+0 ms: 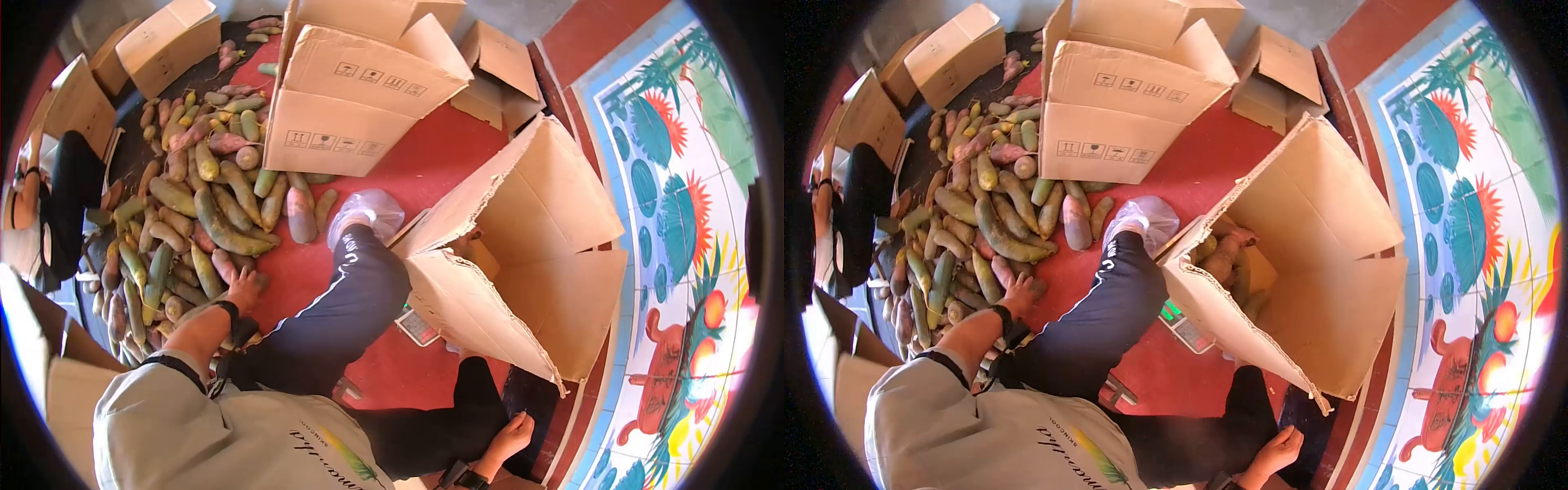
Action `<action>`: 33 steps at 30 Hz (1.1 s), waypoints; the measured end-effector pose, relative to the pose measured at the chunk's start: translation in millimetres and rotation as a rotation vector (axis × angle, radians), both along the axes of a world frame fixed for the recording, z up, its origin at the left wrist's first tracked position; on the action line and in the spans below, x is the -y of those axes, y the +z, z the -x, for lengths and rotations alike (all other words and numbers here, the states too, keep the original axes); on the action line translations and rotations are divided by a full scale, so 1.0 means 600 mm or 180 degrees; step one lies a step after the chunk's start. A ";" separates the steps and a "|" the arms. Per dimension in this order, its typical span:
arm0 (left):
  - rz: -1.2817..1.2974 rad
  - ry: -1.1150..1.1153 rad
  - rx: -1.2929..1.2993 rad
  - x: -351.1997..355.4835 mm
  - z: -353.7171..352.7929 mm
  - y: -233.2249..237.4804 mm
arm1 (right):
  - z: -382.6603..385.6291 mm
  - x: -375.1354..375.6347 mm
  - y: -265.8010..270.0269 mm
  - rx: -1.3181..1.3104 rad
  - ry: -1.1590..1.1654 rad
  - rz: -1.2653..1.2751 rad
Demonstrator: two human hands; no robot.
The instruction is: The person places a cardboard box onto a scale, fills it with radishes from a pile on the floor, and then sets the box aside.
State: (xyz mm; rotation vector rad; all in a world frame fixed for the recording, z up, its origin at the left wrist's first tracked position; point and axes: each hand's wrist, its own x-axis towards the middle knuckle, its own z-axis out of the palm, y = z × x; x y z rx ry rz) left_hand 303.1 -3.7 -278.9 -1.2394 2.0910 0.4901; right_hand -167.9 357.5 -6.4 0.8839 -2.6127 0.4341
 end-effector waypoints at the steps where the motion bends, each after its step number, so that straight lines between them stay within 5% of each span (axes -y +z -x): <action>1: 0.0010 -0.0278 0.0454 -0.002 0.030 0.085 | 0.002 -0.002 -0.001 0.0000 -0.0035 0.0058; 11: 0.0153 0.0158 0.0182 0.027 -0.027 0.112 | 0.009 -0.014 -0.005 -0.0035 -0.0075 -0.0151; 17: 0.1134 0.1293 -0.0270 0.043 -0.086 0.067 | 0.005 -0.005 0.000 -0.0040 0.0052 -0.0077; 22: 0.0604 0.1595 -0.0144 0.055 -0.081 0.079 | -0.004 0.006 0.010 0.0047 -0.0046 -0.0062; 27: 0.0981 0.0550 -0.0485 0.025 -0.024 0.120 | 0.008 -0.007 0.000 -0.0013 0.0006 -0.0170; 28: 0.0957 0.0573 -0.0474 0.012 -0.023 0.107 | 0.007 -0.006 0.000 -0.0023 -0.0007 -0.0216; 30: 0.1079 -0.0579 -0.0616 -0.021 -0.013 0.053 | 0.008 -0.003 0.001 -0.0044 0.0011 -0.0275; 33: 0.0286 -0.0544 -0.1083 -0.042 0.012 -0.004 | 0.010 -0.006 0.000 -0.0031 0.0016 -0.0311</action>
